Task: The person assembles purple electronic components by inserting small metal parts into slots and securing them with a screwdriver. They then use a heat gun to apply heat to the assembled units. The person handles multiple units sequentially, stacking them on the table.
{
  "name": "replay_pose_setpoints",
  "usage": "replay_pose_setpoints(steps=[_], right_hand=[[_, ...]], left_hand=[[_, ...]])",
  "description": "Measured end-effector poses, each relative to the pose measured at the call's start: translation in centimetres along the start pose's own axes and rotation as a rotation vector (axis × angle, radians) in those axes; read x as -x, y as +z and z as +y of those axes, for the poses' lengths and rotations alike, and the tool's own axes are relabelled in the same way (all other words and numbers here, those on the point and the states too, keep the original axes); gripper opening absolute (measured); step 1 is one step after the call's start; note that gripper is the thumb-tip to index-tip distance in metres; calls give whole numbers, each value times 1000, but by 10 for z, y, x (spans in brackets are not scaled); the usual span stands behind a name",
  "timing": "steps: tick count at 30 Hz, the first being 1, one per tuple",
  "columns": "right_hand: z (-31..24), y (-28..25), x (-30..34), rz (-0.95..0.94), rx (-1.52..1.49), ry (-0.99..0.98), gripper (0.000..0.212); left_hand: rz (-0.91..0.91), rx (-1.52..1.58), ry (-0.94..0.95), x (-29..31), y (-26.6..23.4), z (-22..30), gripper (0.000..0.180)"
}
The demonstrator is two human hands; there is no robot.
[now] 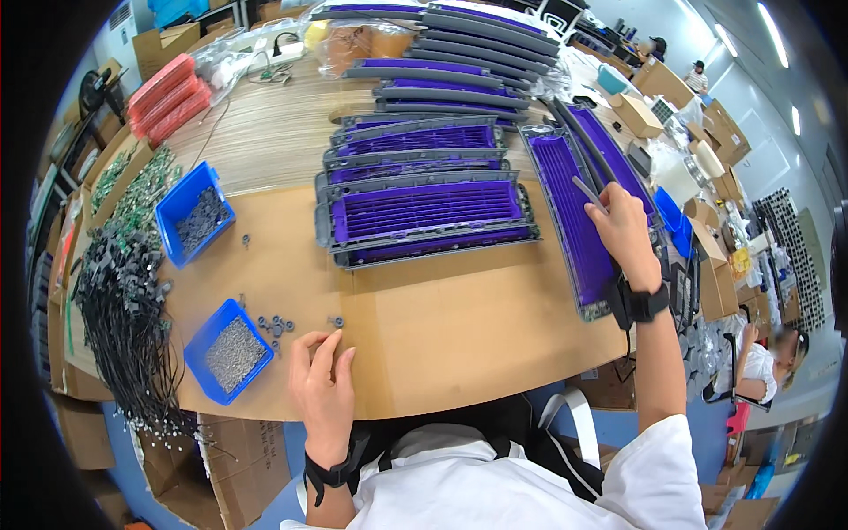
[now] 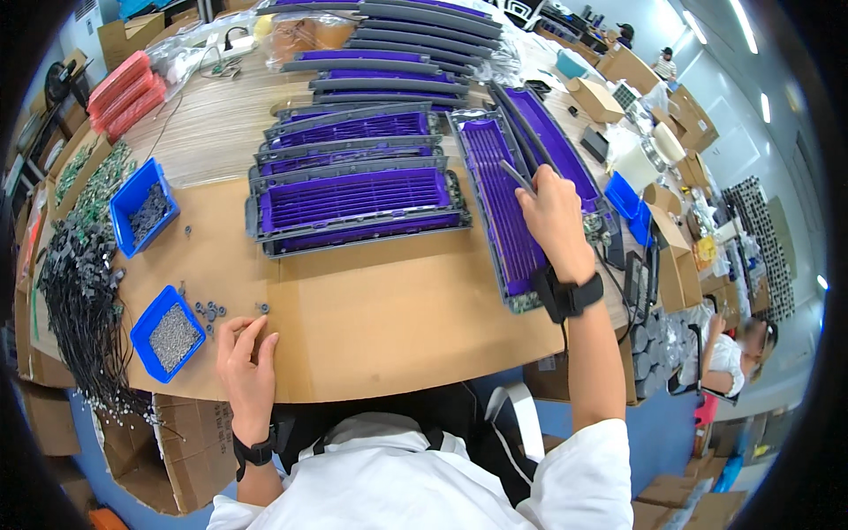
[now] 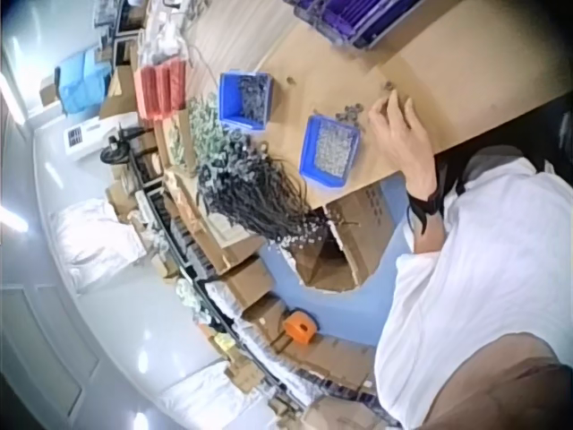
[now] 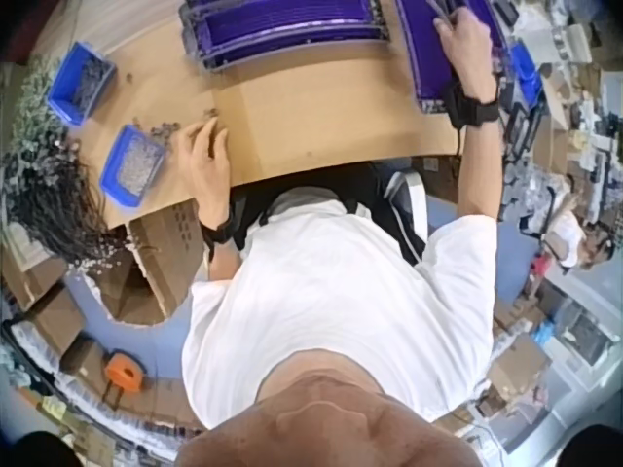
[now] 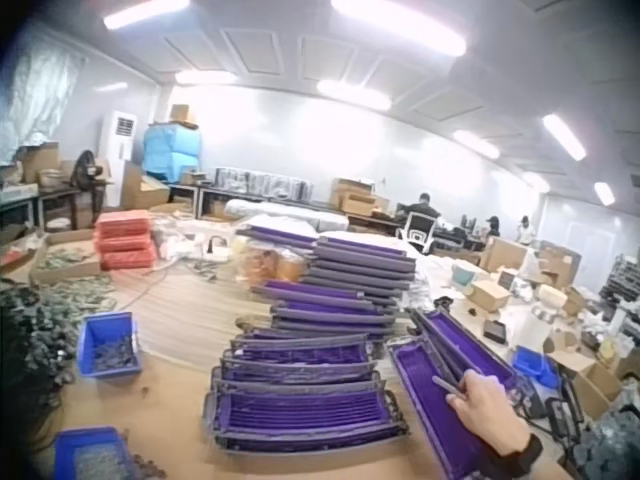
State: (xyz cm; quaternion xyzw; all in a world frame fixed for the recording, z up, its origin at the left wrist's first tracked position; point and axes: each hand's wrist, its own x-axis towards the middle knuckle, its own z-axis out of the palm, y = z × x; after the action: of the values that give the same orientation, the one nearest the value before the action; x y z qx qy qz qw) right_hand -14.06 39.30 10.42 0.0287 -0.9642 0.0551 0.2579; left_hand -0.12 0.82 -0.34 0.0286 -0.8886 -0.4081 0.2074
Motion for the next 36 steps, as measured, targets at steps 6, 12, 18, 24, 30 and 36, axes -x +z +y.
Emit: replay_pose_setpoints(steps=[6,12,18,24,30,36], right_hand=[[8,58,-26,-150,157,152,23],[-9,53,-14,-138,194,44,18],[-114,28,12,-279,-326,-411,16],[-143,47,29,-222,-209,-451,18],[-133,65,20,-158,-97,-525,11],[-140,25,33,-5,-218,-585,17]], left_hand=[[10,-21,11,0,1,-4,33],[9,-37,22,-9,-2,-2,34],[-99,-182,49,-17,-9,8,32],[-106,-187,40,-18,-10,12,20],[-77,-181,73,-20,-9,9,13],[-9,-157,121,-22,-11,8,12]])
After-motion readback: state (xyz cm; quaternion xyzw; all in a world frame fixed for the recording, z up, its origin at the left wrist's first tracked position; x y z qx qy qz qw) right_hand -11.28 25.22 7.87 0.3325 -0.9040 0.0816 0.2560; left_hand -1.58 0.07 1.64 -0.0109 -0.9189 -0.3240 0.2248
